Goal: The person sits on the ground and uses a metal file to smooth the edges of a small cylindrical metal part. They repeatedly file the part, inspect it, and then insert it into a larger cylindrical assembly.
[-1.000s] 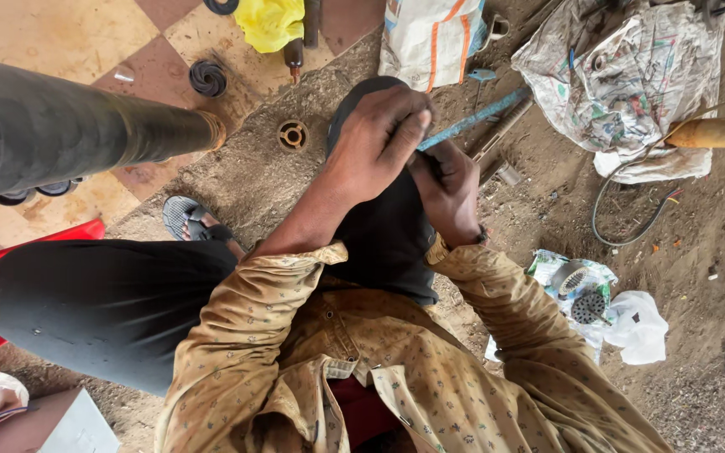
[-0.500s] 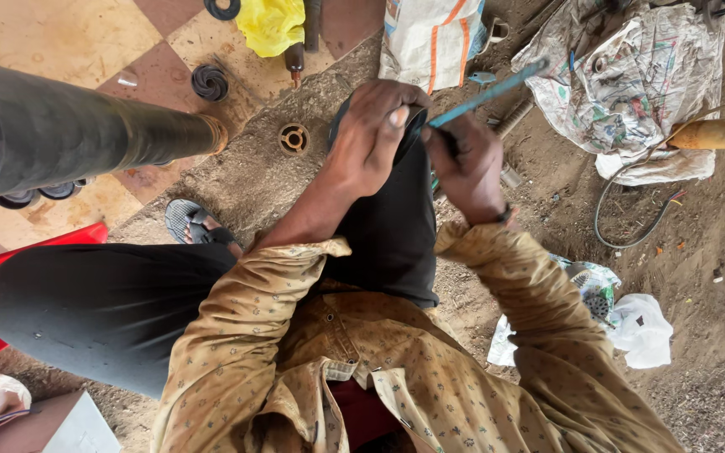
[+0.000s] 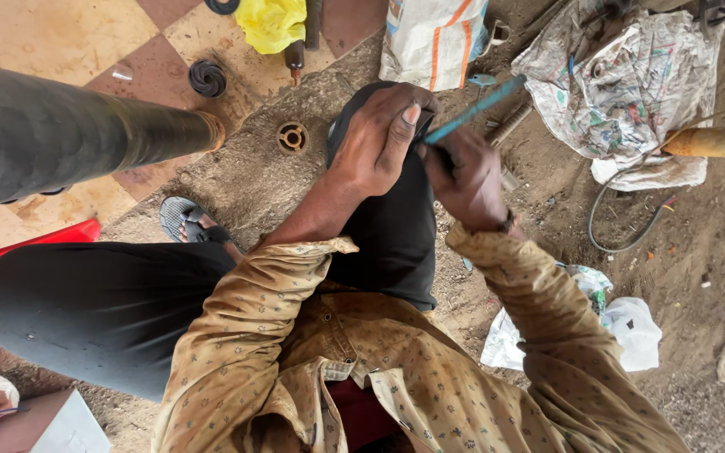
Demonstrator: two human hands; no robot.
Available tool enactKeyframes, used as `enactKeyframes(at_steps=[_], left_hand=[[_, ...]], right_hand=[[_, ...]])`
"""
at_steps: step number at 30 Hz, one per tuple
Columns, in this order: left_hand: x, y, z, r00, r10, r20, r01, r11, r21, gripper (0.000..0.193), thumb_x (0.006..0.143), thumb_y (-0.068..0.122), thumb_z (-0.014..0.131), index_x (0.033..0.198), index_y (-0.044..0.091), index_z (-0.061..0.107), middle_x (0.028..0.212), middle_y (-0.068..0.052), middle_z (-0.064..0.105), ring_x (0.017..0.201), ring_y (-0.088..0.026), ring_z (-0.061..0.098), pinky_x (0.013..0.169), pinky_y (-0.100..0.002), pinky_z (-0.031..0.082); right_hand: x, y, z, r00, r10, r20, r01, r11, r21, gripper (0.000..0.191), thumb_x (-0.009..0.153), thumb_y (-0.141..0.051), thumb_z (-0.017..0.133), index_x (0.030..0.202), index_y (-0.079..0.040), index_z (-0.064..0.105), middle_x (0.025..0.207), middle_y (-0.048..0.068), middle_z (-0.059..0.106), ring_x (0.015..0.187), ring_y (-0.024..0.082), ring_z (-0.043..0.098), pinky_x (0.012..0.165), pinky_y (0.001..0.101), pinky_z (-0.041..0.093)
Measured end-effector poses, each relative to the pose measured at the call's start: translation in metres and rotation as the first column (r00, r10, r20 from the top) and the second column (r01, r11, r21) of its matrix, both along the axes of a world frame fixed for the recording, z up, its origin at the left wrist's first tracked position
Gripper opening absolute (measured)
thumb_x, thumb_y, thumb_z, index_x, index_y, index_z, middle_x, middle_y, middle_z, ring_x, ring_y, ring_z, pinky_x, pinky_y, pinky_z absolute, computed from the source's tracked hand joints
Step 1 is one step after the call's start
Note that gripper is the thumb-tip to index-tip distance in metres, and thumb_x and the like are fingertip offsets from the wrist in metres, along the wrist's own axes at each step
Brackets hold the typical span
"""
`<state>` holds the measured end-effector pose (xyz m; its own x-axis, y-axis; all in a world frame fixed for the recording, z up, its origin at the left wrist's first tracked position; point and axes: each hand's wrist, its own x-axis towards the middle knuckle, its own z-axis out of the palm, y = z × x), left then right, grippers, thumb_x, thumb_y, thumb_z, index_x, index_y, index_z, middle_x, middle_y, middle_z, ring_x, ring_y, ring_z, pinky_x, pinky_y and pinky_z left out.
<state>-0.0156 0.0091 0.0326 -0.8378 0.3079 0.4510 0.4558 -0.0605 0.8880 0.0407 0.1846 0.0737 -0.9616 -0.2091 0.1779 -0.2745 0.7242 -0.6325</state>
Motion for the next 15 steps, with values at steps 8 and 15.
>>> enactKeyframes(at_steps=[8, 15], left_hand=[[0.004, 0.001, -0.003, 1.0, -0.01, -0.001, 0.01, 1.0, -0.027, 0.056, 0.118, 0.043, 0.031, 0.121, -0.002, 0.063, 0.114, -0.019, 0.067, 0.11, -0.039, 0.065, 0.101, -0.045, 0.051], [0.006, -0.003, -0.011, 0.999, 0.022, -0.048, -0.022, 1.0, -0.001, 0.055, 0.118, 0.041, 0.032, 0.123, -0.003, 0.064, 0.121, -0.022, 0.067, 0.117, -0.04, 0.065, 0.107, -0.047, 0.05]], right_hand=[[-0.003, 0.007, 0.001, 0.996, -0.074, -0.046, 0.076, 0.995, 0.061, 0.01, 0.098, -0.004, 0.074, 0.106, 0.001, 0.069, 0.088, 0.013, 0.069, 0.071, 0.026, 0.07, 0.061, 0.0375, 0.052], [0.01, -0.01, -0.009, 1.0, -0.004, -0.02, 0.001, 0.992, -0.122, 0.007, 0.097, -0.005, 0.073, 0.101, -0.001, 0.068, 0.086, 0.011, 0.069, 0.071, 0.023, 0.069, 0.064, 0.0365, 0.054]])
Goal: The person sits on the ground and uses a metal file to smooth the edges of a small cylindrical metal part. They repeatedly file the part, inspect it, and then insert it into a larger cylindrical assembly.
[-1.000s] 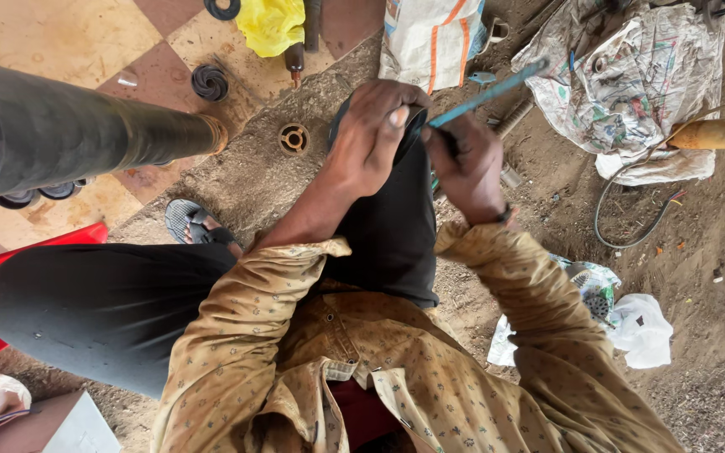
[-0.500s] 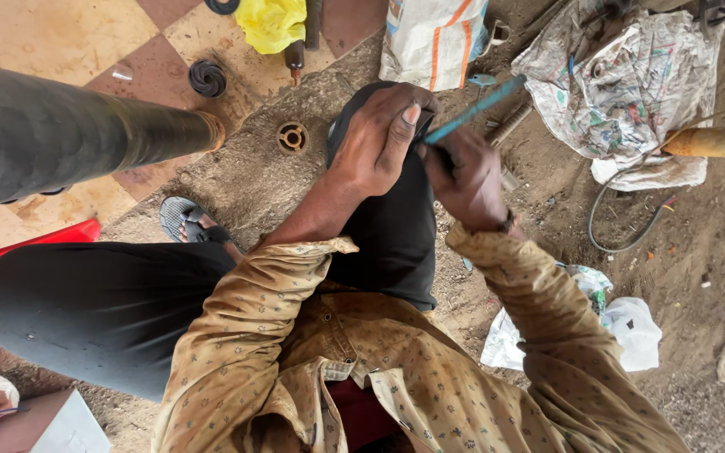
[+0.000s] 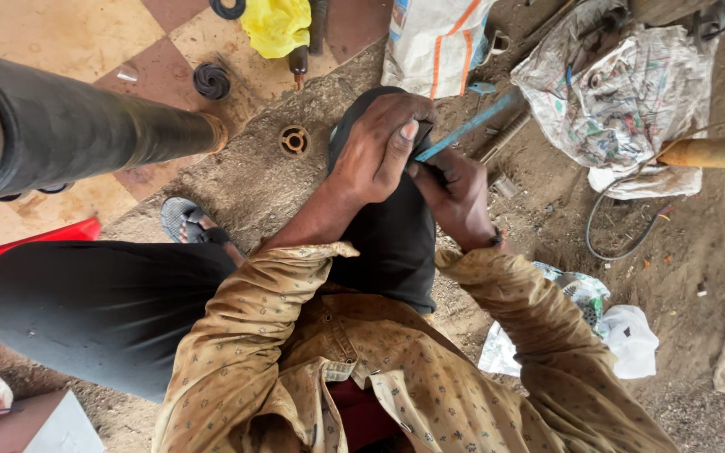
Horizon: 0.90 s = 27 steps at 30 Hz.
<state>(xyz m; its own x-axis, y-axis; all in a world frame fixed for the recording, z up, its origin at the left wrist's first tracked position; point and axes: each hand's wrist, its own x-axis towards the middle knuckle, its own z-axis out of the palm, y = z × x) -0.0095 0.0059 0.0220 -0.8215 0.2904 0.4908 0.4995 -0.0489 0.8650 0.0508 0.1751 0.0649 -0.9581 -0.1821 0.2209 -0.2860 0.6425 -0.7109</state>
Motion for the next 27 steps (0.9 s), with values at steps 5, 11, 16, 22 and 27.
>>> enactKeyframes(at_steps=[5, 11, 16, 22, 27], left_hand=[[0.0, 0.001, 0.0, 1.0, -0.014, -0.016, 0.014, 1.0, 0.013, 0.056, 0.117, 0.042, 0.033, 0.121, -0.003, 0.066, 0.121, -0.021, 0.068, 0.119, -0.04, 0.065, 0.107, -0.046, 0.051], [0.001, -0.004, 0.006, 0.999, -0.031, -0.034, 0.033, 0.999, 0.037, 0.054, 0.117, 0.04, 0.032, 0.118, -0.002, 0.064, 0.119, -0.018, 0.067, 0.116, -0.038, 0.065, 0.107, -0.047, 0.05], [0.002, -0.003, 0.011, 0.998, -0.041, -0.041, 0.043, 0.999, 0.032, 0.051, 0.116, 0.038, 0.032, 0.117, -0.002, 0.064, 0.118, -0.019, 0.067, 0.115, -0.038, 0.064, 0.107, -0.047, 0.05], [0.002, -0.005, 0.012, 0.998, -0.029, -0.057, 0.034, 0.996, 0.078, 0.054, 0.117, 0.041, 0.033, 0.121, -0.005, 0.062, 0.12, -0.022, 0.065, 0.116, -0.041, 0.063, 0.108, -0.049, 0.049], [0.0, -0.001, 0.008, 0.995, -0.035, -0.097, 0.041, 0.997, 0.068, 0.057, 0.117, 0.043, 0.027, 0.116, -0.001, 0.063, 0.116, -0.019, 0.066, 0.113, -0.038, 0.067, 0.107, -0.048, 0.05]], right_hand=[[0.0, 0.008, -0.005, 0.996, -0.085, 0.004, 0.085, 0.996, 0.04, 0.006, 0.1, -0.003, 0.069, 0.103, 0.001, 0.066, 0.085, 0.012, 0.068, 0.069, 0.023, 0.067, 0.064, 0.0346, 0.052], [0.009, -0.003, -0.009, 0.997, -0.052, 0.065, 0.06, 0.989, -0.134, 0.011, 0.099, -0.004, 0.072, 0.107, 0.003, 0.068, 0.091, 0.013, 0.071, 0.081, 0.02, 0.067, 0.075, 0.0342, 0.053], [0.015, -0.009, -0.004, 0.99, -0.131, 0.058, 0.14, 0.973, -0.182, 0.011, 0.101, -0.003, 0.07, 0.11, 0.002, 0.067, 0.096, 0.011, 0.07, 0.087, 0.014, 0.066, 0.08, 0.0318, 0.055], [0.022, -0.01, -0.013, 0.961, -0.172, 0.216, 0.219, 0.952, -0.215, 0.011, 0.1, -0.007, 0.07, 0.105, 0.003, 0.069, 0.091, 0.008, 0.071, 0.082, 0.014, 0.064, 0.074, 0.0309, 0.052], [0.027, -0.002, -0.022, 0.874, -0.082, 0.479, 0.324, 0.833, -0.448, 0.015, 0.102, -0.008, 0.073, 0.103, 0.006, 0.068, 0.082, 0.007, 0.063, 0.073, 0.013, 0.056, 0.067, 0.0305, 0.045]])
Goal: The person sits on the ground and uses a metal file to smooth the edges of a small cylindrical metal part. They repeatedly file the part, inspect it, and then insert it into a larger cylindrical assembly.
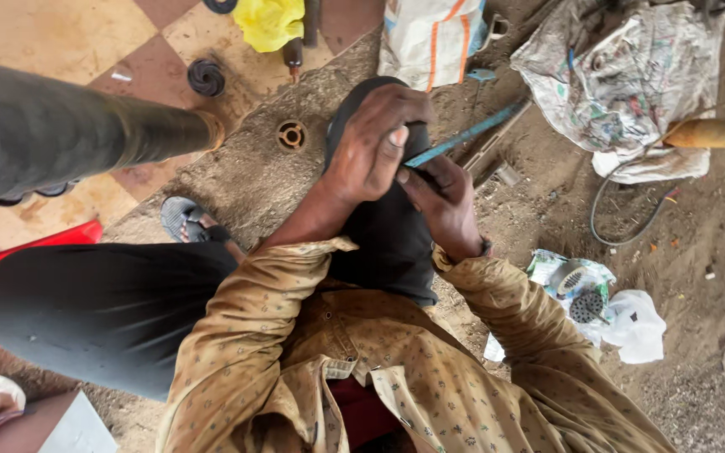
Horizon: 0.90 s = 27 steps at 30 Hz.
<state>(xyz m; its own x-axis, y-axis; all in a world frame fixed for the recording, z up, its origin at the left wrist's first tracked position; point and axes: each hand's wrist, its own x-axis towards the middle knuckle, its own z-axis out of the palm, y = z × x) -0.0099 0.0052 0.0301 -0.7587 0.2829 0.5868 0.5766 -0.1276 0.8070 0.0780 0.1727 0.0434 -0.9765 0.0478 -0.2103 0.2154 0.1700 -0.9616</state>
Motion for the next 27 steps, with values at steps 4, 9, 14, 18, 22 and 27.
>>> enactKeyframes(at_steps=[4, 9, 14, 18, 22, 27], left_hand=[[-0.004, 0.002, -0.003, 0.994, 0.026, 0.105, -0.023, 0.999, -0.022, 0.056, 0.116, 0.045, 0.028, 0.112, 0.003, 0.065, 0.106, -0.014, 0.069, 0.105, -0.031, 0.068, 0.1, -0.044, 0.05], [-0.005, 0.003, 0.003, 0.851, 0.016, 0.525, 0.181, 0.93, -0.321, 0.037, 0.109, 0.036, 0.05, 0.099, 0.006, 0.067, 0.089, -0.015, 0.067, 0.083, -0.028, 0.064, 0.08, -0.041, 0.05], [0.004, 0.005, 0.01, 0.996, -0.077, -0.039, 0.071, 0.986, -0.153, 0.024, 0.114, 0.03, 0.058, 0.107, 0.009, 0.068, 0.118, -0.015, 0.069, 0.113, -0.026, 0.068, 0.102, -0.042, 0.053], [0.007, -0.003, 0.005, 0.939, -0.024, -0.342, -0.026, 0.99, -0.141, 0.044, 0.104, 0.041, 0.053, 0.109, -0.001, 0.067, 0.115, -0.028, 0.061, 0.109, -0.036, 0.063, 0.097, -0.045, 0.051], [0.002, 0.002, 0.0, 0.997, 0.08, -0.009, -0.081, 0.993, -0.085, 0.04, 0.111, 0.031, 0.033, 0.114, 0.005, 0.064, 0.101, -0.013, 0.065, 0.106, -0.028, 0.065, 0.1, -0.049, 0.048], [-0.008, 0.012, 0.003, 0.959, -0.008, 0.282, 0.022, 0.999, -0.044, 0.048, 0.118, 0.041, 0.036, 0.114, 0.002, 0.064, 0.097, -0.013, 0.066, 0.089, -0.023, 0.07, 0.083, -0.038, 0.055]], right_hand=[[0.0, 0.007, 0.0, 0.98, -0.182, 0.078, 0.196, 0.942, -0.271, 0.014, 0.105, -0.007, 0.073, 0.105, 0.006, 0.067, 0.076, 0.005, 0.06, 0.068, 0.012, 0.051, 0.062, 0.0293, 0.04], [-0.007, 0.009, -0.003, 0.973, 0.044, -0.228, 0.022, 0.959, 0.283, 0.014, 0.101, -0.005, 0.071, 0.111, 0.004, 0.069, 0.095, 0.01, 0.071, 0.083, 0.016, 0.063, 0.076, 0.0318, 0.052], [-0.011, 0.009, -0.014, 0.906, 0.159, -0.391, 0.005, 0.922, 0.387, 0.017, 0.098, -0.004, 0.068, 0.113, 0.003, 0.065, 0.1, 0.016, 0.072, 0.087, 0.021, 0.07, 0.075, 0.0349, 0.057], [-0.01, 0.012, -0.016, 0.923, 0.176, -0.343, 0.027, 0.858, 0.513, 0.015, 0.092, -0.003, 0.069, 0.105, 0.003, 0.063, 0.09, 0.016, 0.068, 0.08, 0.025, 0.067, 0.071, 0.0379, 0.054], [-0.023, 0.014, 0.001, 0.897, 0.217, -0.385, 0.019, 0.852, 0.524, 0.013, 0.099, -0.006, 0.073, 0.11, -0.002, 0.07, 0.091, 0.013, 0.071, 0.074, 0.024, 0.069, 0.066, 0.0354, 0.054], [-0.054, 0.022, 0.036, 0.852, 0.332, -0.405, 0.049, 0.72, 0.693, 0.018, 0.1, -0.005, 0.074, 0.117, -0.004, 0.071, 0.095, 0.014, 0.07, 0.079, 0.03, 0.071, 0.067, 0.04, 0.054]])
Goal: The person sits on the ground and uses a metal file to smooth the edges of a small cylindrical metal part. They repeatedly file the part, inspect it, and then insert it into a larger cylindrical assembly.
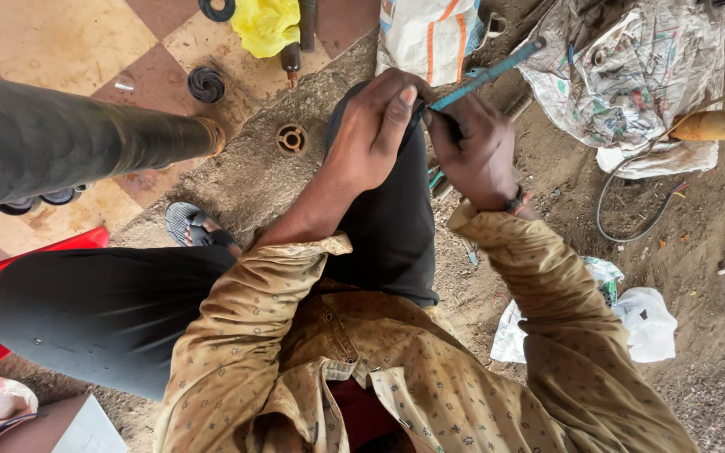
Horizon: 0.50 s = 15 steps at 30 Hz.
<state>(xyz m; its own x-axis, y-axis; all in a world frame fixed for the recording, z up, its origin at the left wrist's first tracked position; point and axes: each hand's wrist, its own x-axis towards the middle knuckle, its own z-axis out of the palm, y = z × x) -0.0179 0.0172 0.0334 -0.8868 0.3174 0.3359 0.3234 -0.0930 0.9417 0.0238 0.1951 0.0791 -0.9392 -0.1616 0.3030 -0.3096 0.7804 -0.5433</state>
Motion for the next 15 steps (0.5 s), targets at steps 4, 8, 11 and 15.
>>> enactKeyframes(at_steps=[4, 8, 11, 15], left_hand=[[-0.001, 0.003, -0.002, 0.994, 0.059, 0.088, -0.063, 0.997, 0.039, 0.049, 0.116, 0.044, 0.037, 0.112, 0.001, 0.061, 0.09, -0.011, 0.068, 0.082, -0.023, 0.07, 0.076, -0.035, 0.055], [0.005, 0.003, -0.008, 0.99, 0.112, 0.09, -0.107, 0.992, -0.064, 0.046, 0.115, 0.041, 0.039, 0.108, 0.002, 0.064, 0.084, -0.012, 0.064, 0.078, -0.024, 0.067, 0.073, -0.037, 0.052], [0.008, 0.003, -0.009, 0.992, 0.122, 0.032, -0.121, 0.992, -0.041, 0.047, 0.116, 0.04, 0.039, 0.11, 0.002, 0.065, 0.086, -0.012, 0.064, 0.081, -0.026, 0.067, 0.075, -0.038, 0.053], [0.01, 0.003, -0.006, 0.98, 0.159, -0.118, -0.158, 0.987, 0.019, 0.045, 0.121, 0.038, 0.04, 0.114, 0.002, 0.065, 0.102, -0.014, 0.069, 0.098, -0.031, 0.068, 0.088, -0.04, 0.054]], right_hand=[[-0.009, 0.004, 0.011, 0.996, 0.079, 0.029, -0.082, 0.991, 0.102, 0.022, 0.099, -0.005, 0.075, 0.12, -0.003, 0.07, 0.094, 0.014, 0.069, 0.081, 0.032, 0.071, 0.069, 0.0428, 0.055], [-0.003, -0.002, 0.007, 0.998, 0.053, 0.046, -0.057, 0.996, 0.07, 0.016, 0.101, -0.004, 0.074, 0.116, -0.004, 0.069, 0.095, 0.014, 0.07, 0.082, 0.032, 0.072, 0.07, 0.042, 0.055], [0.007, -0.008, 0.002, 0.994, 0.046, 0.095, -0.049, 0.999, 0.023, 0.012, 0.099, -0.004, 0.073, 0.11, -0.003, 0.069, 0.091, 0.013, 0.069, 0.079, 0.03, 0.072, 0.068, 0.0411, 0.054], [0.015, -0.01, -0.002, 0.991, 0.101, 0.087, -0.092, 0.991, -0.098, 0.015, 0.096, -0.002, 0.074, 0.11, 0.0, 0.068, 0.092, 0.015, 0.068, 0.08, 0.03, 0.07, 0.07, 0.0406, 0.054]])
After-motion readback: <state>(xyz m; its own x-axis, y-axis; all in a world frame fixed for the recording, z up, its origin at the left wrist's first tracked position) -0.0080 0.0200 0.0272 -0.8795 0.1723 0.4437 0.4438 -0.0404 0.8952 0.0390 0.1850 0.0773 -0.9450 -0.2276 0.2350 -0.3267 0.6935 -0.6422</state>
